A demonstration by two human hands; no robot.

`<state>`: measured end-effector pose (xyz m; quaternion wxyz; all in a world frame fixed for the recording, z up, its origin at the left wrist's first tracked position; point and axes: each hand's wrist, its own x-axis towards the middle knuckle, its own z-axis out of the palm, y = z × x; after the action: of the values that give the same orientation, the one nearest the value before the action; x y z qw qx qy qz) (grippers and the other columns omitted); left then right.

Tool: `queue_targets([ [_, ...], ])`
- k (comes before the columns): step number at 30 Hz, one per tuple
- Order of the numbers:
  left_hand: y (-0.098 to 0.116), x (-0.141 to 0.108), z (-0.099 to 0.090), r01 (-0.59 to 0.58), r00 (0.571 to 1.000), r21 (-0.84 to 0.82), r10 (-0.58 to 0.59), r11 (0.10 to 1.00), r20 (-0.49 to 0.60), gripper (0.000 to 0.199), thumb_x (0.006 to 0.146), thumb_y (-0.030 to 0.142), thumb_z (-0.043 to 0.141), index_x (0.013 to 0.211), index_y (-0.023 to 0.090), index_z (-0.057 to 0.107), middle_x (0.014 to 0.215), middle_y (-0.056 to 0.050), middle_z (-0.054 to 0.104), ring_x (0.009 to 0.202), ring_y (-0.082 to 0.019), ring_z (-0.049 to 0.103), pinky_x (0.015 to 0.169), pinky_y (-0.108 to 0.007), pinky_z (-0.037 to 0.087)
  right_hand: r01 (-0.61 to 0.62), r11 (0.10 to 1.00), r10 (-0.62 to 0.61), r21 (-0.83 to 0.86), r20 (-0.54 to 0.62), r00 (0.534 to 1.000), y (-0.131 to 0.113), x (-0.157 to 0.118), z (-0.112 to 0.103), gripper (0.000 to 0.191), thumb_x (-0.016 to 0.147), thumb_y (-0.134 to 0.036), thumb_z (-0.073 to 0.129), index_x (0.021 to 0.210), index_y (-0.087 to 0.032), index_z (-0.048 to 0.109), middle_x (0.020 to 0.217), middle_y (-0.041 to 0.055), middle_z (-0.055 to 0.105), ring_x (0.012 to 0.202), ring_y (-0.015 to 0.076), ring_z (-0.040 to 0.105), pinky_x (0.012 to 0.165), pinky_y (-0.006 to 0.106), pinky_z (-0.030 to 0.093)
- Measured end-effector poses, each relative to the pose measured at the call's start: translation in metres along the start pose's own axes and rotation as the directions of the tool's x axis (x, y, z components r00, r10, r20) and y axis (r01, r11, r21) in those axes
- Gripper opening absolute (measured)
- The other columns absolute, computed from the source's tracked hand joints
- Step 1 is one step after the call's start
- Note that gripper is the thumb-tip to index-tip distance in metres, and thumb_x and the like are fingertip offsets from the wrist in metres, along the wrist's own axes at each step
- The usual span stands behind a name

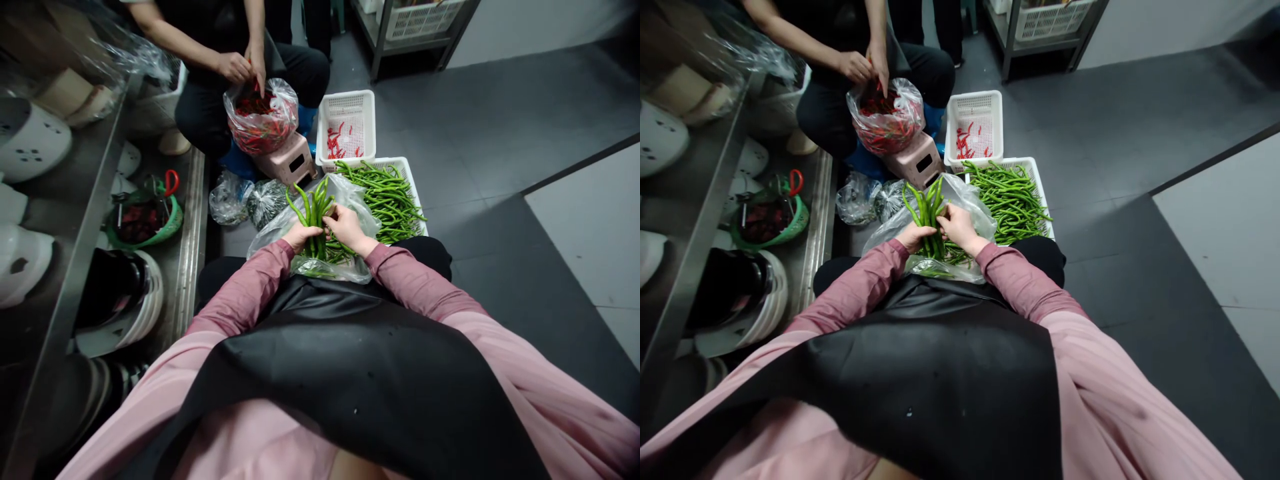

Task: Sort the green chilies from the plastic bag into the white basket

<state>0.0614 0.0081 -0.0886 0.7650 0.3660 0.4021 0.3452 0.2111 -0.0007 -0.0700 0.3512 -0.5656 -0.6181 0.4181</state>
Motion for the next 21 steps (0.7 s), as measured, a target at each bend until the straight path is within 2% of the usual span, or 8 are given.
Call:
queue_targets([
  [2, 0.003, -0.003, 0.006, -0.043, 0.998, 0.024, 0.044, 0.999, -0.036, 0.039, 0.050, 0.021, 0.075, 0.085, 0.011, 0.062, 0.072, -0.006, 0.068, 0.080, -0.027, 0.068, 0.080, -0.042, 0.053, 0.154, 0.963, -0.159, -0.222, -0.002, 0.987, 0.000, 0.001, -0.008, 0.008, 0.081, -0.025, 0.052, 0.080, -0.017, 0.055, 0.082, 0.0074, 0.061, 0.084, 0.0206, 0.057, 0.083, 0.035, 0.044],
  [4, 0.009, -0.010, 0.013, -0.061, 0.995, 0.037, 0.063, 0.997, -0.072, 0.037, 0.051, 0.022, 0.074, 0.085, 0.012, 0.061, 0.072, -0.005, 0.067, 0.078, -0.026, 0.068, 0.079, -0.041, 0.053, 0.194, 0.917, -0.216, -0.348, -0.025, 0.976, 0.003, 0.004, -0.018, 0.008, 0.080, -0.024, 0.052, 0.077, -0.017, 0.056, 0.089, 0.0102, 0.062, 0.095, 0.0235, 0.055, 0.089, 0.036, 0.040],
  [7, 0.025, -0.022, 0.018, -0.112, 0.989, 0.029, 0.114, 0.993, -0.091, 0.038, 0.053, 0.023, 0.072, 0.087, 0.012, 0.060, 0.074, -0.003, 0.066, 0.078, -0.024, 0.068, 0.080, -0.040, 0.052, 0.022, 0.972, -0.050, -0.235, -0.112, 0.992, 0.011, 0.008, -0.028, 0.008, 0.081, -0.022, 0.052, 0.077, -0.016, 0.055, 0.082, 0.0087, 0.062, 0.086, 0.0204, 0.058, 0.082, 0.033, 0.044],
  [10, 0.044, -0.030, 0.011, -0.187, 0.979, -0.030, 0.183, 0.982, -0.094, 0.037, 0.055, 0.027, 0.067, 0.089, 0.014, 0.059, 0.078, -0.003, 0.065, 0.084, -0.024, 0.067, 0.082, -0.040, 0.051, -0.220, 0.972, 0.207, 0.084, 0.138, 0.969, 0.023, 0.002, -0.024, 0.007, 0.083, -0.020, 0.051, 0.080, -0.016, 0.056, 0.073, 0.0050, 0.063, 0.063, 0.0139, 0.058, 0.064, 0.028, 0.047],
  [13, 0.054, -0.030, -0.001, -0.171, 0.981, -0.068, 0.164, 0.983, -0.099, 0.034, 0.058, 0.034, 0.061, 0.087, 0.016, 0.059, 0.077, -0.004, 0.065, 0.085, -0.024, 0.066, 0.081, -0.039, 0.052, -0.329, 0.943, 0.302, 0.041, 0.305, 0.903, 0.037, -0.013, -0.014, 0.011, 0.078, -0.010, 0.051, 0.076, -0.016, 0.060, 0.067, 0.0019, 0.064, 0.054, 0.0099, 0.054, 0.058, 0.023, 0.046],
  [16, 0.048, -0.029, -0.007, -0.145, 0.988, 0.001, 0.145, 0.989, -0.054, 0.034, 0.056, 0.032, 0.065, 0.085, 0.015, 0.060, 0.074, -0.004, 0.065, 0.078, -0.023, 0.066, 0.077, -0.038, 0.052, -0.309, 0.948, 0.318, -0.078, 0.166, 0.933, 0.048, -0.022, -0.013, 0.022, 0.070, -0.004, 0.051, 0.080, -0.016, 0.067, 0.062, -0.0005, 0.063, 0.050, 0.0084, 0.052, 0.058, 0.020, 0.045],
  [18, 0.036, -0.029, -0.005, -0.141, 0.989, 0.107, 0.144, 0.984, -0.021, 0.034, 0.053, 0.026, 0.069, 0.084, 0.013, 0.061, 0.071, -0.003, 0.065, 0.071, -0.021, 0.065, 0.073, -0.036, 0.052, -0.325, 0.945, 0.324, 0.038, 0.041, 0.945, 0.047, -0.020, -0.020, 0.035, 0.072, -0.007, 0.047, 0.099, -0.016, 0.067, 0.061, -0.0010, 0.062, 0.047, 0.0083, 0.050, 0.055, 0.021, 0.046],
  [21, 0.017, -0.030, 0.005, -0.126, 0.991, 0.209, 0.117, 0.970, 0.058, 0.031, 0.052, 0.023, 0.071, 0.080, 0.013, 0.062, 0.070, -0.004, 0.064, 0.065, -0.020, 0.062, 0.066, -0.034, 0.050, -0.297, 0.905, 0.326, 0.304, -0.049, 0.944, 0.036, -0.004, -0.035, 0.054, 0.076, -0.014, 0.042, 0.130, -0.015, 0.049, 0.060, -0.0014, 0.061, 0.045, 0.0097, 0.052, 0.053, 0.023, 0.047],
])
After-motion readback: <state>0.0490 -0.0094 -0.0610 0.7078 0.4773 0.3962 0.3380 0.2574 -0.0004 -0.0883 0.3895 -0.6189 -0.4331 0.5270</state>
